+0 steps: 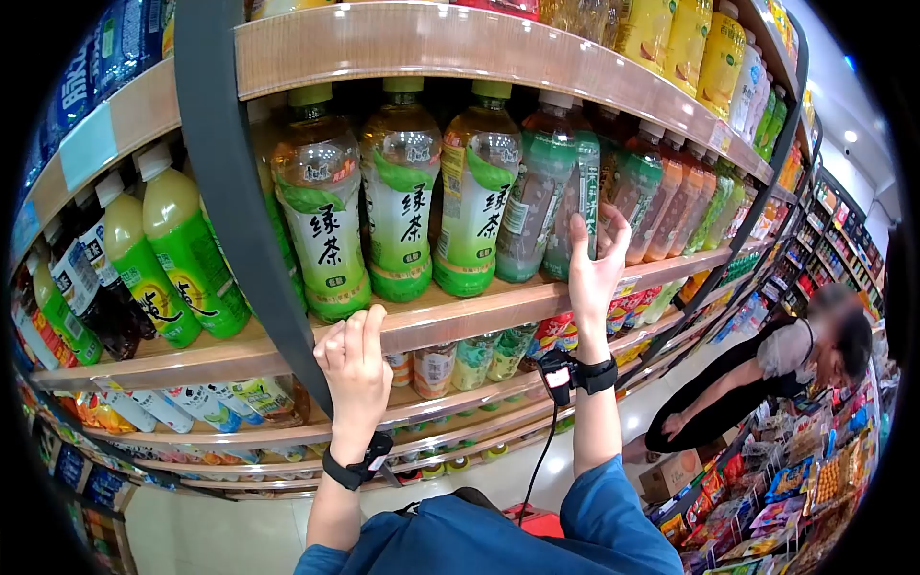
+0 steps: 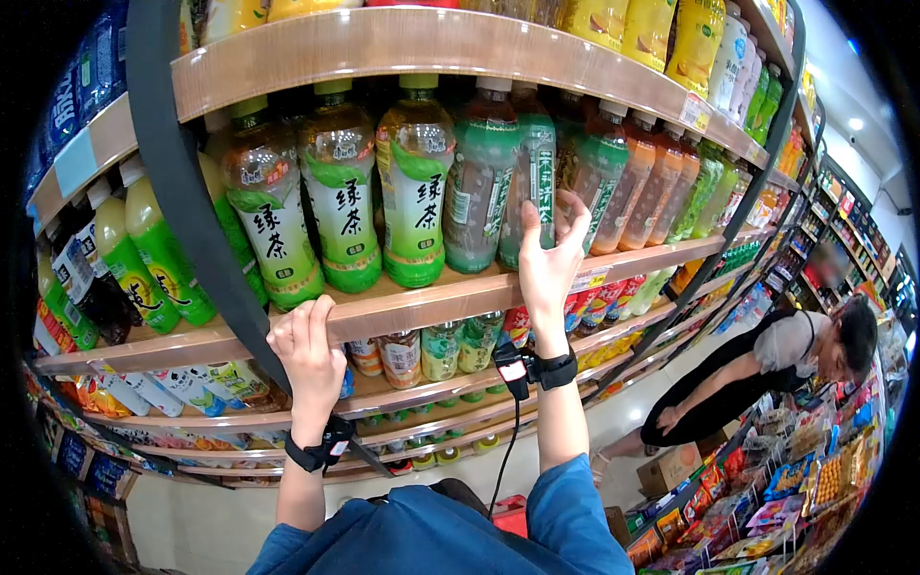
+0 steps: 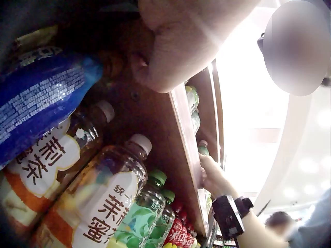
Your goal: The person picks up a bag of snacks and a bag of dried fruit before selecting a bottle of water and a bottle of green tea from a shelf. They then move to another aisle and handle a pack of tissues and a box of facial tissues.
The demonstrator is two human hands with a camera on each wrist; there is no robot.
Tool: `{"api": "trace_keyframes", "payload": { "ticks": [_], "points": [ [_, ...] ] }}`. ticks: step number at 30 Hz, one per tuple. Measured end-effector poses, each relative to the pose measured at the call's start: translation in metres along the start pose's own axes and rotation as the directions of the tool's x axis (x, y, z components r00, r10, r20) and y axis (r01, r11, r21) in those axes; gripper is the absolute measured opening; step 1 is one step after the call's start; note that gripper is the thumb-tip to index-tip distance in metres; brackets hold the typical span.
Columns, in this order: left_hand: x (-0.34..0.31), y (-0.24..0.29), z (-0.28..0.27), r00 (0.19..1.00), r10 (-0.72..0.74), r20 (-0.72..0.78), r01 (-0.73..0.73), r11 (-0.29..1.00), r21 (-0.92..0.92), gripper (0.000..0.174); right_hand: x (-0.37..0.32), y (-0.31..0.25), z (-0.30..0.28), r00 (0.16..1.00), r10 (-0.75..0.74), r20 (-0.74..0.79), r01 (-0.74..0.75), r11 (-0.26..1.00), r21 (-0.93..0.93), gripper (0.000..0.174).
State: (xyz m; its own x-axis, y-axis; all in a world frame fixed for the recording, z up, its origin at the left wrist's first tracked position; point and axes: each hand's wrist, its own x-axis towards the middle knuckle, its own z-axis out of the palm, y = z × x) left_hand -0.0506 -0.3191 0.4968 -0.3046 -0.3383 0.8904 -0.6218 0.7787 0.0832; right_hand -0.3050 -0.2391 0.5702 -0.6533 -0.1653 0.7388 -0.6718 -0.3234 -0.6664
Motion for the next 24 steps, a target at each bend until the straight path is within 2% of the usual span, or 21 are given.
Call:
{"api": "trace_keyframes", "payload": {
  "ticks": [2,5,8,18,22,24],
  "points": [
    [0.000,-0.001,0.001,1.000,0.009,-0.001,-0.009,1.000,0.027,0.061,-0.002,-0.002,0.000,0.999,-0.043,-0.012,0.043,0.999,-0.016,0.047],
    [-0.001,0.000,0.002,1.000,0.001,-0.009,-0.001,1.000,0.025,0.061,-0.002,0.001,-0.001,1.000,-0.016,0.019,0.016,0.999,0.042,0.045],
    [-0.001,0.000,0.002,1.000,-0.003,-0.001,0.003,1.000,0.023,0.060,-0.001,0.006,0.000,0.993,-0.119,0.010,0.120,0.992,-0.047,0.044],
    [0.001,0.000,0.001,1.000,0.003,-0.008,-0.003,1.000,0.025,0.059,0.003,0.010,0.000,0.987,-0.130,0.091,0.141,0.982,-0.126,0.031],
    [0.001,0.000,0.000,1.000,0.000,0.007,0.000,1.000,0.012,0.060,0.000,0.007,0.001,0.979,-0.176,0.101,0.193,0.963,-0.186,0.027],
    [0.001,-0.001,0.000,1.000,0.011,-0.003,-0.011,1.000,0.011,0.061,-0.003,0.003,0.000,0.984,-0.123,0.131,0.149,0.966,-0.212,0.025]
  ]
}}
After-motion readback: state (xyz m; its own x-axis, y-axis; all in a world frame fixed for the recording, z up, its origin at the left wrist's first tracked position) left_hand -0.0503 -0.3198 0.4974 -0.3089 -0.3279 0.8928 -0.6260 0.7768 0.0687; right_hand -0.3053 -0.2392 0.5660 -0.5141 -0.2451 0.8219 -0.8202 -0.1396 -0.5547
